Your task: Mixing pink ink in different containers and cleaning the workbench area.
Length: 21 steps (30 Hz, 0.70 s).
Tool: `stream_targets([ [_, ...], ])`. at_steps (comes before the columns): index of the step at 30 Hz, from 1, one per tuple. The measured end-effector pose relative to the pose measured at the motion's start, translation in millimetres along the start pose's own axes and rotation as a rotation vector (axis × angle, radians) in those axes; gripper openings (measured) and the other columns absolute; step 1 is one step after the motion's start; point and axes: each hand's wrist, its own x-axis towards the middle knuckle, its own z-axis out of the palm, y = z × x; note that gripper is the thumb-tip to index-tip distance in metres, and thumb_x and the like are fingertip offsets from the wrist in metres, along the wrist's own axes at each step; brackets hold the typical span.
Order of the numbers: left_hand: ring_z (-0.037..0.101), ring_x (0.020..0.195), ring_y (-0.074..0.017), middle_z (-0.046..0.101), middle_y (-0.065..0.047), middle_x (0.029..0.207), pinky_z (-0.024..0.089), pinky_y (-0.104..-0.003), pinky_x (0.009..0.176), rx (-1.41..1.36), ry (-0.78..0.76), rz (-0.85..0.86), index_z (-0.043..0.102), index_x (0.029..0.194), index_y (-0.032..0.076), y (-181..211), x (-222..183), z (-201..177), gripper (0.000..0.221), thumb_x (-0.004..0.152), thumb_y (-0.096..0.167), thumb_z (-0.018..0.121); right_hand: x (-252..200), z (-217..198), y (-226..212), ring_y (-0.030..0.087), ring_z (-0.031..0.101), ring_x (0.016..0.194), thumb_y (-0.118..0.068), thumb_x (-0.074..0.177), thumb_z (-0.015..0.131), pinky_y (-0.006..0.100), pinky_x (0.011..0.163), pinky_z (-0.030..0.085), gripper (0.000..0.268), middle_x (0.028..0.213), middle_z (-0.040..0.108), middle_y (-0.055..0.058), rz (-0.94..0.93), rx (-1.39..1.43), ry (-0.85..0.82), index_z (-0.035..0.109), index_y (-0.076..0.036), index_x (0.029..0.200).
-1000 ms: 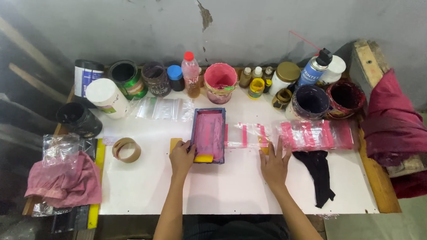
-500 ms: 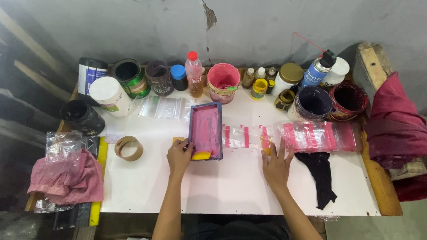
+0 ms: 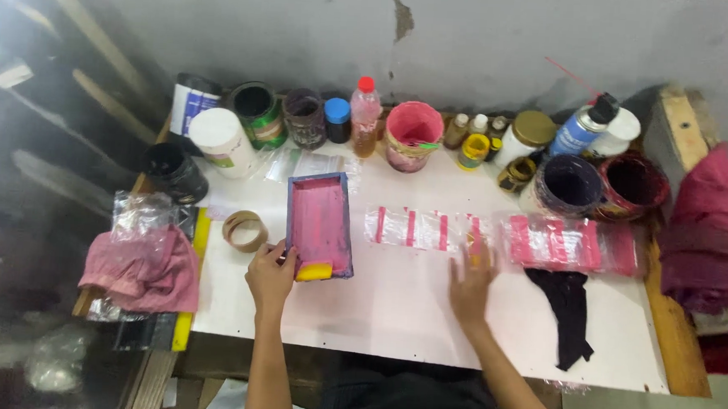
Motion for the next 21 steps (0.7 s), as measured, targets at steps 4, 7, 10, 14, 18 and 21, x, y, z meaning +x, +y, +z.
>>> stream_targets([
  [4, 0.074, 0.075, -0.0258, 0.071, -0.004, 0.089, 0.059, -0.047, 0.070, 0.039, 0.051, -0.030, 0.080, 0.106, 0.018, -21.3, -6.4, -5.8, 0.028, 0.083, 0.032, 0.076, 3.3, 13.9, -94.5, 0.040, 0.032, 0.146, -0.031, 0.097, 0.066, 0.053, 0.123, 0.021, 0.040, 0.154, 0.040, 0.015, -0.057, 0.309, -0.284, 0.065, -0.019, 0.135],
  [7, 0.074, 0.075, -0.0253, 0.071, -0.003, 0.089, 0.060, -0.047, 0.070, 0.049, 0.086, -0.070, 0.080, 0.104, 0.018, -21.3, -9.6, -23.0, 0.027, 0.082, 0.033, 0.076, 11.7, 23.1, -155.9, 0.041, 0.028, 0.146, -0.044, 0.101, 0.058, 0.052, 0.121, 0.021, 0.044, 0.159, 0.036, 0.014, -0.096, 0.538, -0.510, 0.065, -0.022, 0.138],
  [10, 0.074, 0.072, -0.0226, 0.069, 0.001, 0.084, 0.059, -0.044, 0.068, 0.054, 0.135, -0.114, 0.080, 0.101, 0.020, -26.5, -14.7, -43.3, 0.023, 0.082, 0.032, 0.076, 19.5, 26.7, -198.4, 0.040, 0.016, 0.151, -0.048, 0.104, 0.050, 0.053, 0.123, 0.014, 0.052, 0.165, 0.024, 0.010, -0.039, 0.730, -0.777, 0.057, -0.018, 0.145],
  [14, 0.073, 0.075, -0.0253, 0.066, 0.000, 0.082, 0.058, -0.045, 0.070, 0.076, 0.227, -0.152, 0.080, 0.104, 0.020, -55.1, -4.9, -54.3, 0.027, 0.080, 0.030, 0.075, 40.4, 34.3, -239.6, 0.045, 0.018, 0.149, -0.050, 0.104, 0.050, 0.056, 0.124, 0.014, 0.058, 0.165, 0.022, 0.014, 0.034, 0.822, -0.924, 0.053, -0.011, 0.148],
  [18, 0.072, 0.076, -0.0313, 0.066, -0.006, 0.081, 0.058, -0.049, 0.070, 0.045, 0.306, -0.155, 0.080, 0.103, 0.016, -65.9, 10.2, -57.1, 0.027, 0.080, 0.028, 0.075, 49.5, 62.4, -262.5, 0.047, 0.021, 0.148, -0.055, 0.104, 0.050, 0.056, 0.124, 0.014, 0.063, 0.165, 0.024, 0.018, 0.042, 0.781, -0.963, 0.054, -0.011, 0.148],
  [21, 0.072, 0.078, -0.0313, 0.067, -0.006, 0.081, 0.057, -0.046, 0.070, 0.036, 0.347, -0.197, 0.081, 0.101, 0.015, -82.7, 24.2, -41.5, 0.027, 0.078, 0.028, 0.077, 55.8, 82.8, -272.4, 0.048, 0.021, 0.149, -0.061, 0.102, 0.049, 0.056, 0.125, 0.014, 0.067, 0.164, 0.024, 0.018, 0.066, 0.730, -1.003, 0.052, -0.015, 0.150],
])
